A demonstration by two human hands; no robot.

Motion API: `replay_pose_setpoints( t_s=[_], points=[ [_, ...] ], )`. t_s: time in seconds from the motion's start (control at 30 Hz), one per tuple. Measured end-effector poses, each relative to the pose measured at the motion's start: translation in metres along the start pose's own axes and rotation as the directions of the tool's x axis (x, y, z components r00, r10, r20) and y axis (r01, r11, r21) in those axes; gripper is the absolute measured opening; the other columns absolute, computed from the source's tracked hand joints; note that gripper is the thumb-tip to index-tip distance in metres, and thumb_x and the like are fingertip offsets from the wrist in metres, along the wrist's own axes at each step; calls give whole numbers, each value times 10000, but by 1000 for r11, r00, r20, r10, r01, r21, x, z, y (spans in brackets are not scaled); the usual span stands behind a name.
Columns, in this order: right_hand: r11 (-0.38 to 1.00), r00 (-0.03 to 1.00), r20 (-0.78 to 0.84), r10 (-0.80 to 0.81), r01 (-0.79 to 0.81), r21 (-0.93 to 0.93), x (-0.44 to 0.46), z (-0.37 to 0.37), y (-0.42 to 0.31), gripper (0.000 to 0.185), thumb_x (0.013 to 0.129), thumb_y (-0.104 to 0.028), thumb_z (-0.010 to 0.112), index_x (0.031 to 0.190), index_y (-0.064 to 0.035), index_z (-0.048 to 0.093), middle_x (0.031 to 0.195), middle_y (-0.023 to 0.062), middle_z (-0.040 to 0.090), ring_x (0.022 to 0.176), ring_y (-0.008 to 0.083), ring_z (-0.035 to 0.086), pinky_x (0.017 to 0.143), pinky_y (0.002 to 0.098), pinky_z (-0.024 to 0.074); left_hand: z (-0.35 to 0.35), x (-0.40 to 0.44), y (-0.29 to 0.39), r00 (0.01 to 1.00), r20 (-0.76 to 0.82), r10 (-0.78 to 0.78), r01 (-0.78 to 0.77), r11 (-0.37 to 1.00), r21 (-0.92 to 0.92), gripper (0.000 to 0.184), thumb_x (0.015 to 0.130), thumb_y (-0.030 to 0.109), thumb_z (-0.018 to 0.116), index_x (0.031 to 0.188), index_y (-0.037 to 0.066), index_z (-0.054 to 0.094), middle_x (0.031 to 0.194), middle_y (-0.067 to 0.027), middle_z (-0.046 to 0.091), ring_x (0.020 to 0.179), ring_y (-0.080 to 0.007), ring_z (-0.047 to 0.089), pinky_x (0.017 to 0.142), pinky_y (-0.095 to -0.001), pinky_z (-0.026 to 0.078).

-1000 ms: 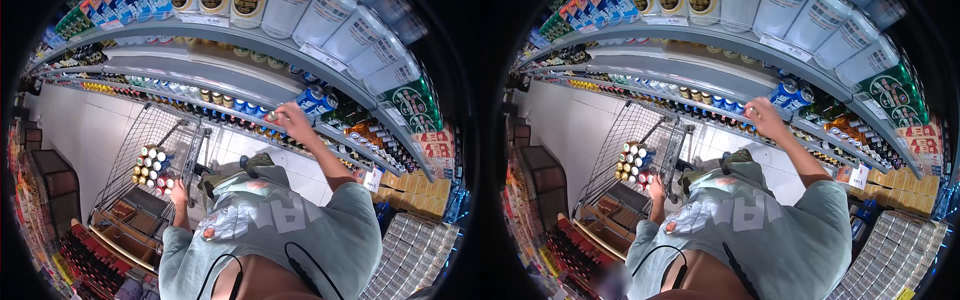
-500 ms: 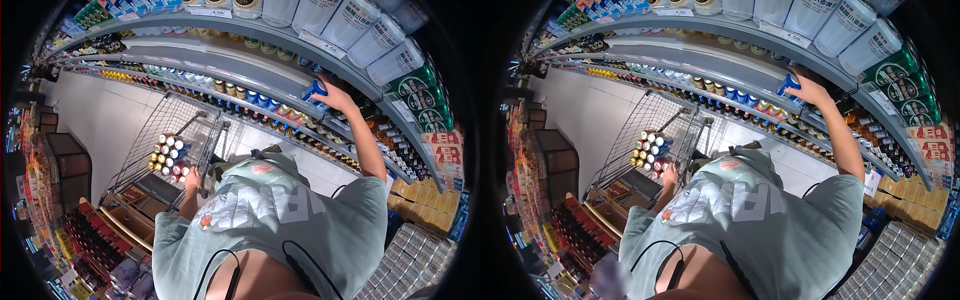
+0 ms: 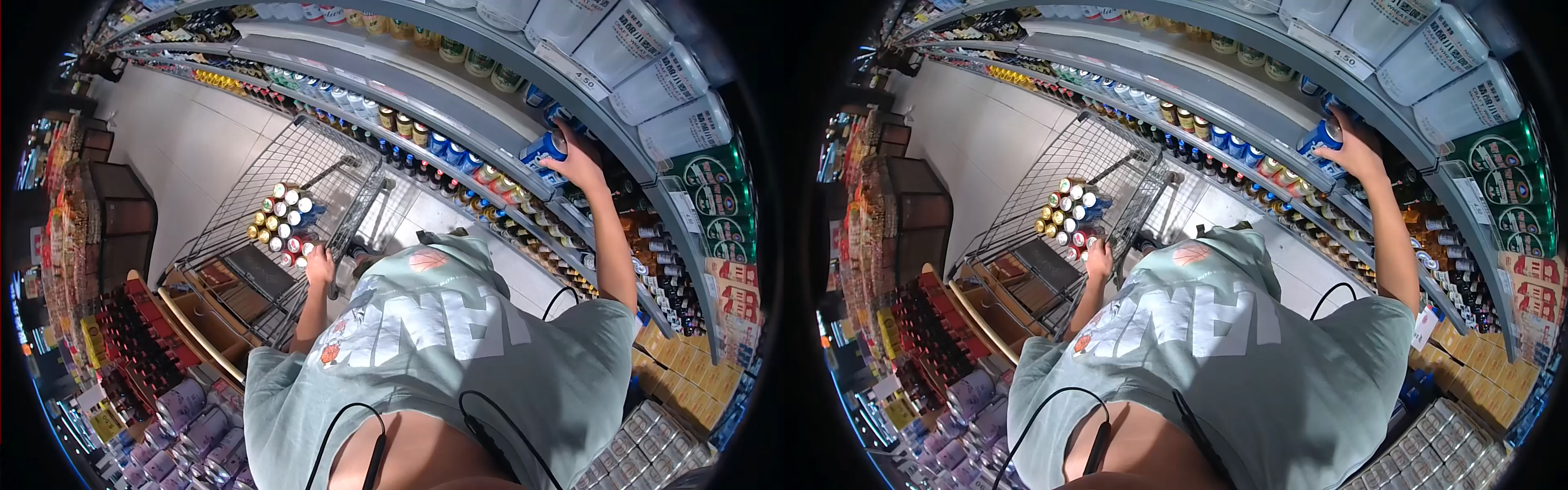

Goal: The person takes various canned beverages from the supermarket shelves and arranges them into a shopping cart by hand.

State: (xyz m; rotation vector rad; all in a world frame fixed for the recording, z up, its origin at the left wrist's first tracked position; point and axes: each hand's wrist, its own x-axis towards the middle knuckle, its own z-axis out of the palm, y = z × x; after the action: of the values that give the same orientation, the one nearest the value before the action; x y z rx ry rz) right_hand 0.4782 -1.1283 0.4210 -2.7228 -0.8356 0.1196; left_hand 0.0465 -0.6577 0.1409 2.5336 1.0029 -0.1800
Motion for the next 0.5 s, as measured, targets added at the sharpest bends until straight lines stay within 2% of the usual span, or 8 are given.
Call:
replay_pose_setpoints(
  t_s=[0.03,0.1,0.13,0.17,0.2,0.3,0.4,0.5],
  points=[
    [1000,1000,-9,2,-2,-2,-1,0,2,945,639,-381,850,1428,-133,393,1245,151,628,1180,341,571,1023,400,428,1,-4,0,1000,-13,8,-8,1000,23,362,907,283,560,1195,65,542,1184,-170,581,1120,-373,536,940,-482,454],
    [997,1000,19,7,-8,72,1,2,9,961,633,-372,855,1436,-126,387,1268,161,612,1201,341,556,1035,402,417,1,-11,2,999,-33,29,-25,993,116,449,866,281,610,1246,68,504,1210,-166,560,1132,-366,534,944,-480,455],
    [999,998,-40,-49,50,21,0,2,10,972,630,-368,857,1442,-124,383,1283,165,601,1216,341,545,1042,403,410,0,-10,3,999,30,-33,29,994,109,504,850,269,636,1281,66,471,1218,-170,549,1139,-364,532,948,-476,457],
    [994,990,-93,-106,103,-33,-2,2,11,982,627,-364,860,1448,-123,378,1298,169,590,1232,341,533,1050,404,403,-1,-10,3,999,32,-35,31,993,114,504,850,269,636,1281,66,471,1218,-170,549,1139,-364,532,948,-476,457],
    [996,995,-33,-90,91,23,-2,0,11,992,625,-356,860,1455,-120,370,1327,177,567,1255,351,508,1059,408,392,-1,-8,1,997,70,-44,36,993,109,503,853,272,634,1282,66,470,1218,-173,549,1144,-366,529,952,-479,455],
    [998,997,-37,-65,65,8,-5,5,12,991,625,-352,859,1455,-125,368,1330,172,566,1253,361,505,1056,411,393,0,3,-4,985,154,-79,64,993,102,510,851,294,623,1282,68,473,1236,-186,554,1165,-371,529,970,-478,450],
    [998,995,-77,-61,60,-14,-4,10,15,961,630,-323,858,1444,-132,384,1291,162,594,1194,360,549,1015,410,429,4,18,-7,948,265,-176,149,982,117,529,818,292,607,1284,75,482,1260,-206,569,1176,-373,549,986,-467,455],
    [996,992,-104,-67,61,-59,-5,11,15,939,629,-294,859,1431,-127,401,1241,152,628,1142,347,586,981,403,456,7,20,-4,952,236,-195,169,977,127,513,831,287,625,1279,78,486,1209,-253,599,1140,-397,579,955,-471,463]
  ],
)
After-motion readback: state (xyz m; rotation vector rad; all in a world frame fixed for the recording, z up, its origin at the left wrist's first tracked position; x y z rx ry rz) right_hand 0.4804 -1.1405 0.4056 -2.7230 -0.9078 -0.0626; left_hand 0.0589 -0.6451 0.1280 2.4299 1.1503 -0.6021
